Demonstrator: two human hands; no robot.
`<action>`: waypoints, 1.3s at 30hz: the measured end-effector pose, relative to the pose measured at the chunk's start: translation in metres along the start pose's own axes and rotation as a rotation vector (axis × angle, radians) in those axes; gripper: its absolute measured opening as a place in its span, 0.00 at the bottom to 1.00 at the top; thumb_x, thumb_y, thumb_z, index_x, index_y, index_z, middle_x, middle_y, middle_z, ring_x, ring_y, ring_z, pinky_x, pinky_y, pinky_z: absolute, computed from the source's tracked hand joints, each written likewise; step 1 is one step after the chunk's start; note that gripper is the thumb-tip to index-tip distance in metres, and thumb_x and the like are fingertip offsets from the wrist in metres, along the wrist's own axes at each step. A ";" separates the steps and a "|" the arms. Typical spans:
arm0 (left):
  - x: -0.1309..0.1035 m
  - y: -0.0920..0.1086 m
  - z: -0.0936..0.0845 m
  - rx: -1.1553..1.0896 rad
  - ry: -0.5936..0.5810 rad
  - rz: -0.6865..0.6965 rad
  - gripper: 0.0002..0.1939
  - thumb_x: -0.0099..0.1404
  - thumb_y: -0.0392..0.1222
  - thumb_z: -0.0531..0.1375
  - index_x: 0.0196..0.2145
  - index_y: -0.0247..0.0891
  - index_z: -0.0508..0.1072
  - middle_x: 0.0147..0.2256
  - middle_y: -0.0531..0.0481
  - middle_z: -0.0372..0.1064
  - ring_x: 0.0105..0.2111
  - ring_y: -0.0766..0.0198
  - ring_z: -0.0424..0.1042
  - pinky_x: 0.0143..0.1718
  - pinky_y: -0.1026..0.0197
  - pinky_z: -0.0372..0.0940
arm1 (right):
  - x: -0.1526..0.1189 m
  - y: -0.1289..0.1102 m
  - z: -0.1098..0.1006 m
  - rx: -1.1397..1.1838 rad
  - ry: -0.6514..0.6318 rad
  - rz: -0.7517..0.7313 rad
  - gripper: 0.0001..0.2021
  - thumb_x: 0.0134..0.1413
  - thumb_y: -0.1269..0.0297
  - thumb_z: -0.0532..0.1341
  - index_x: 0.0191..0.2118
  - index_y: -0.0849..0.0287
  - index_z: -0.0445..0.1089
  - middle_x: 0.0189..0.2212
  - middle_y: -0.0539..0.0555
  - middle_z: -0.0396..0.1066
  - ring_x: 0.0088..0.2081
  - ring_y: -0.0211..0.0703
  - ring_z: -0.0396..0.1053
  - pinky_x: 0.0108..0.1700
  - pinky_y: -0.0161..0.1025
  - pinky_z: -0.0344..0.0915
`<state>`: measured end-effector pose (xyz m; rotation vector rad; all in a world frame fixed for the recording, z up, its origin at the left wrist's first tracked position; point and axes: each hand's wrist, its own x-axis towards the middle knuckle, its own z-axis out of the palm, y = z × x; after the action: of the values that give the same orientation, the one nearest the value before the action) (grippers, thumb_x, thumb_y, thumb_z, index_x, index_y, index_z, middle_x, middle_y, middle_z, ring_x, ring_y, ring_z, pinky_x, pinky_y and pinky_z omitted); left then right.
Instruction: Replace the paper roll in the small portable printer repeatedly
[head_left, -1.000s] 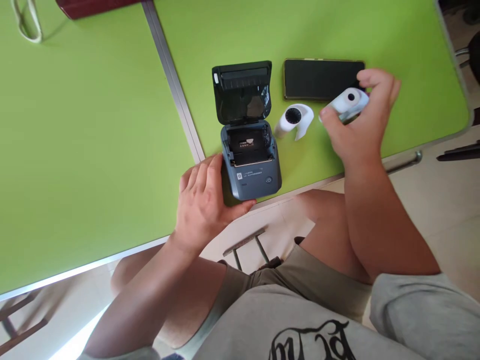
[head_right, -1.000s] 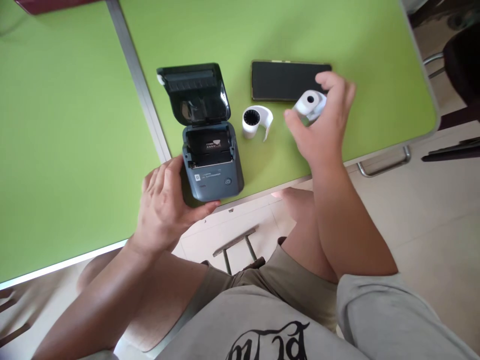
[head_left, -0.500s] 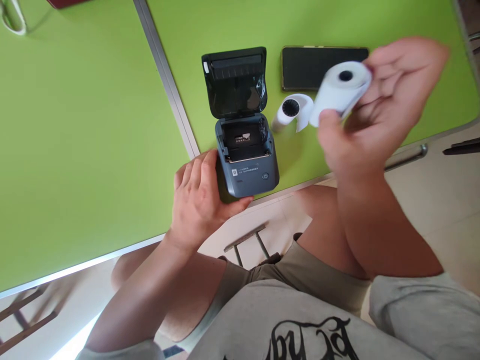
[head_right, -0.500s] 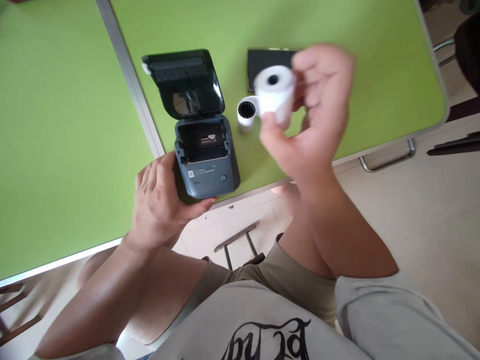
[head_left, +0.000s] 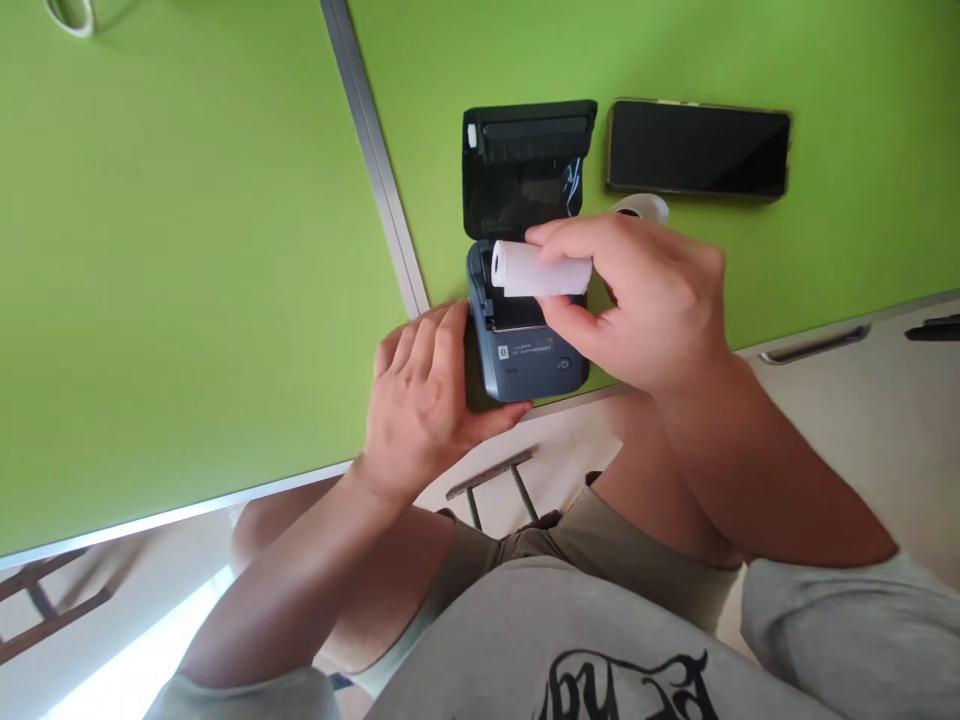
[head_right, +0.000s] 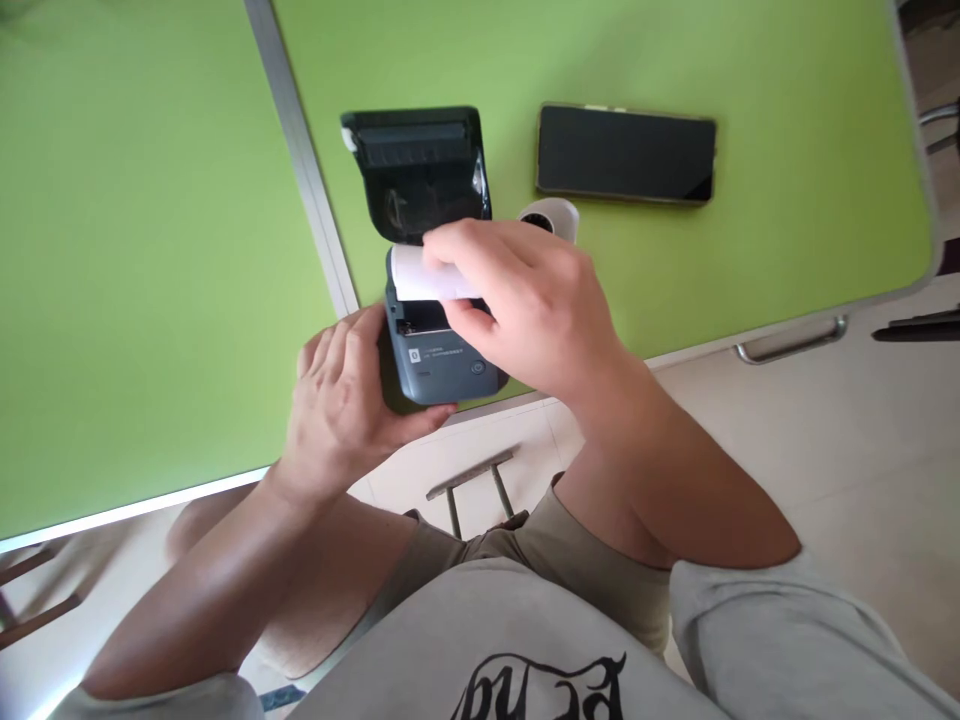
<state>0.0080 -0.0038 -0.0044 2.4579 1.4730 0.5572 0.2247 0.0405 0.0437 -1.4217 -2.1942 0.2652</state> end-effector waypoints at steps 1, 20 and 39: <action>0.000 0.000 0.000 -0.001 -0.001 0.001 0.45 0.69 0.74 0.55 0.66 0.32 0.60 0.59 0.31 0.73 0.58 0.43 0.74 0.58 0.46 0.64 | 0.000 0.001 0.001 -0.005 -0.010 -0.002 0.12 0.62 0.74 0.57 0.42 0.51 0.75 0.43 0.53 0.83 0.46 0.51 0.81 0.50 0.49 0.77; -0.004 -0.002 0.000 -0.001 0.018 0.094 0.30 0.71 0.69 0.57 0.64 0.55 0.70 0.58 0.34 0.66 0.56 0.43 0.70 0.56 0.42 0.63 | -0.021 0.006 0.020 0.474 0.233 -0.189 0.01 0.59 0.64 0.61 0.36 0.53 0.70 0.37 0.52 0.78 0.37 0.43 0.76 0.37 0.44 0.72; -0.001 -0.003 0.000 -0.023 0.084 0.181 0.24 0.72 0.64 0.58 0.61 0.55 0.68 0.58 0.34 0.63 0.59 0.41 0.68 0.56 0.41 0.62 | 0.017 -0.001 0.020 0.984 0.585 0.184 0.13 0.54 0.66 0.62 0.46 0.53 0.64 0.44 0.56 0.67 0.52 0.44 0.73 0.16 0.33 0.55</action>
<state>0.0052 -0.0036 -0.0061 2.5956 1.2724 0.7163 0.2081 0.0572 0.0327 -0.9395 -1.1592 0.7540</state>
